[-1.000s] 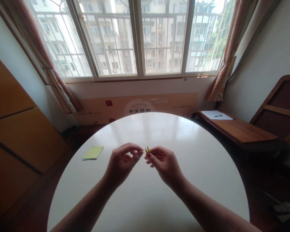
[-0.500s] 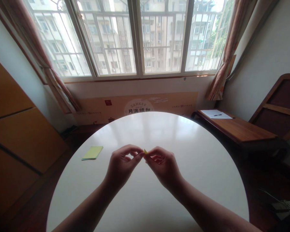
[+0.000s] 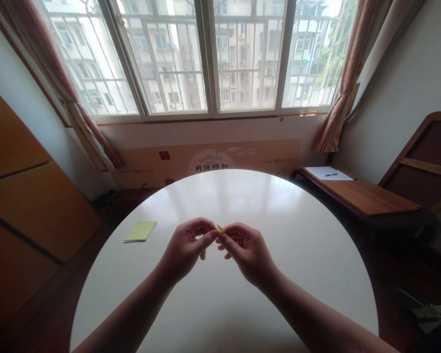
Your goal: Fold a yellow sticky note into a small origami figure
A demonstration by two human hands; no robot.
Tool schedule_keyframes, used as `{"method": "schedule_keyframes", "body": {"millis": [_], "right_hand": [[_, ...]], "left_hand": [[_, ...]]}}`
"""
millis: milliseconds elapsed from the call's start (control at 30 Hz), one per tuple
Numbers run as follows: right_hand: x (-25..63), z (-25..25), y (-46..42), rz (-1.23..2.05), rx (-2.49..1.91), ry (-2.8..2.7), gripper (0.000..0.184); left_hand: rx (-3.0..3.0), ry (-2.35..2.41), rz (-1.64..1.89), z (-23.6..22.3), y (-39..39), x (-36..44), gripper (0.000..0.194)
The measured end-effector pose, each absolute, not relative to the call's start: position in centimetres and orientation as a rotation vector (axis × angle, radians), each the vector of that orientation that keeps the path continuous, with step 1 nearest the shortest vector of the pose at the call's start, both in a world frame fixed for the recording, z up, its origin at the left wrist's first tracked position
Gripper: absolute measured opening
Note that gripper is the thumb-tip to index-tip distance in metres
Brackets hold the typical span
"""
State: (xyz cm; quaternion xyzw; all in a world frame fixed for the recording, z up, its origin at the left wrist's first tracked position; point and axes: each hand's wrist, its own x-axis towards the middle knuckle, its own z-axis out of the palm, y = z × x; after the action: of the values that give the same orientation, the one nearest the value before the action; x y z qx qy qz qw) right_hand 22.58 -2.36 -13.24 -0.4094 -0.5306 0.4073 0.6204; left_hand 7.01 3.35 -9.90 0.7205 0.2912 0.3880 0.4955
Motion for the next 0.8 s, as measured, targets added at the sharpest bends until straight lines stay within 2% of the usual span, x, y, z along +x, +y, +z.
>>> {"method": "schedule_keyframes", "body": {"millis": [533, 800], "right_hand": [[22.60, -13.79, -2.17, 0.872, -1.022, -1.197, 0.027], [22.55, -13.60, -2.31, 0.963, -0.999, -1.193, 0.028]], "left_hand": [[1.732, 0.862, 0.912, -10.40, 3.36, 7.31, 0.024], [1.859, 0.815, 0.974, -10.42, 3.05, 7.16, 0.020]]}}
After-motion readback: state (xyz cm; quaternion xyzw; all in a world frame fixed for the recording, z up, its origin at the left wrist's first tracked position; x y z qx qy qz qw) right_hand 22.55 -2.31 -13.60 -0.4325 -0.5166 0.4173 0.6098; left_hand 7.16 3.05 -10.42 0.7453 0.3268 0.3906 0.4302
